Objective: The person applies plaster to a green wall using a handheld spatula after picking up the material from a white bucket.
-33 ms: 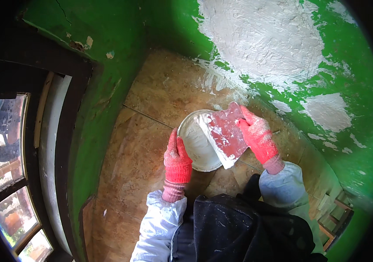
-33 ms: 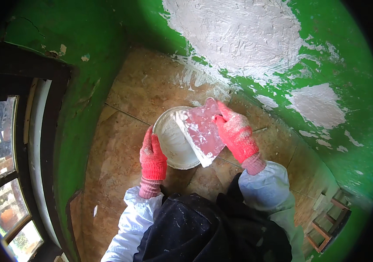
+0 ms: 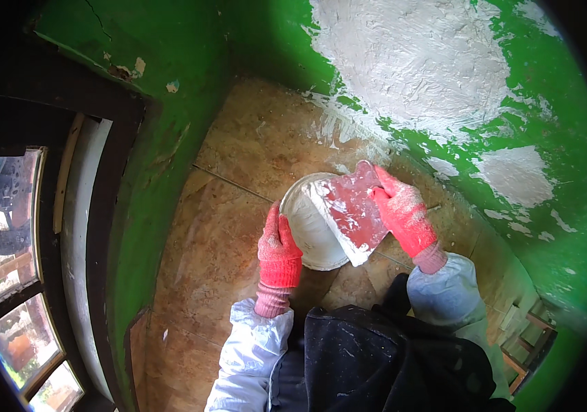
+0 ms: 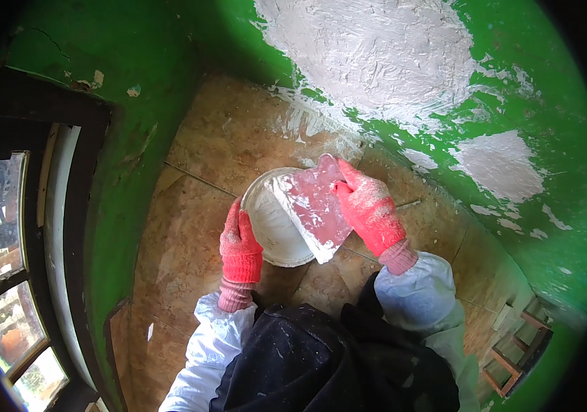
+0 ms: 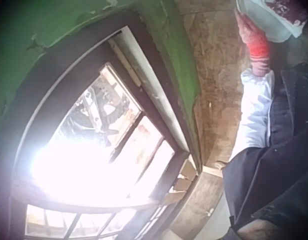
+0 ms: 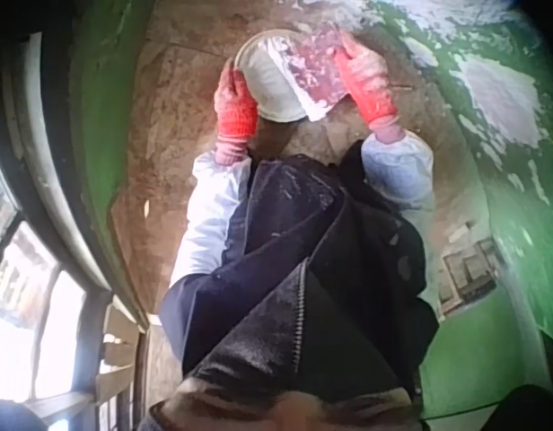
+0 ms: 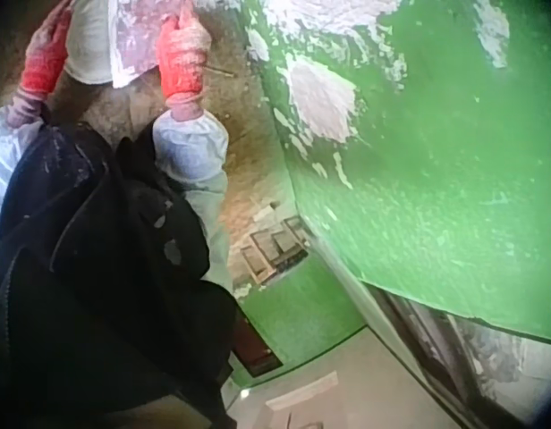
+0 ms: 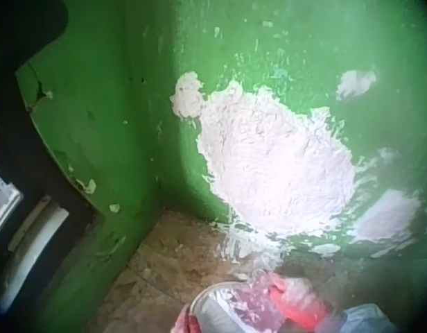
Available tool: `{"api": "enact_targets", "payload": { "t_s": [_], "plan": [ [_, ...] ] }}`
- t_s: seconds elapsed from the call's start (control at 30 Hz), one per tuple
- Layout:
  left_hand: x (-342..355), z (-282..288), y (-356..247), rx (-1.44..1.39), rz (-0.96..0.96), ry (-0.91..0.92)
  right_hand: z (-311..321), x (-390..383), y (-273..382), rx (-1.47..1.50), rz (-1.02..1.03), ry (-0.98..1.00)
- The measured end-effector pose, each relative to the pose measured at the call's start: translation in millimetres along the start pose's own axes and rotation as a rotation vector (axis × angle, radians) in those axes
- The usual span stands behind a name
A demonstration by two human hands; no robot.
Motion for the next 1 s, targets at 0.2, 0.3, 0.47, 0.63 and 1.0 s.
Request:
{"api": "enact_targets", "payload": {
  "t_s": [0.2, 0.3, 0.47, 0.63, 1.0],
  "plan": [
    [10, -3, 4, 0.048, -0.099, 0.095, 0, 1, 15, -0.049, 0.151, 0.084],
    [15, 0, 2, 0.047, -0.14, 0.128, -1, 4, 12, -0.017, 0.177, 0.132],
    [22, -3, 25, -0.186, -0.042, 0.135, -15, 3, -1, 0.205, 0.089, 0.36],
    [25, -3, 10, -0.064, 0.016, 0.188, -19, 10, -49, 0.558, -0.091, 0.324],
    [24, -2, 16, -0.284, 0.161, 0.215, -19, 23, -31, 0.461, -0.037, 0.214]
  ]
}}
Point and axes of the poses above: each hand's wrist, its own x-axis towards the middle knuckle, its own z-axis out of the back of the hand, y = z × x, the point moved 5 cm from there along x, towards the middle knuckle, and after that the axes turned 14 degrees about -z, right-handed, at the moved point
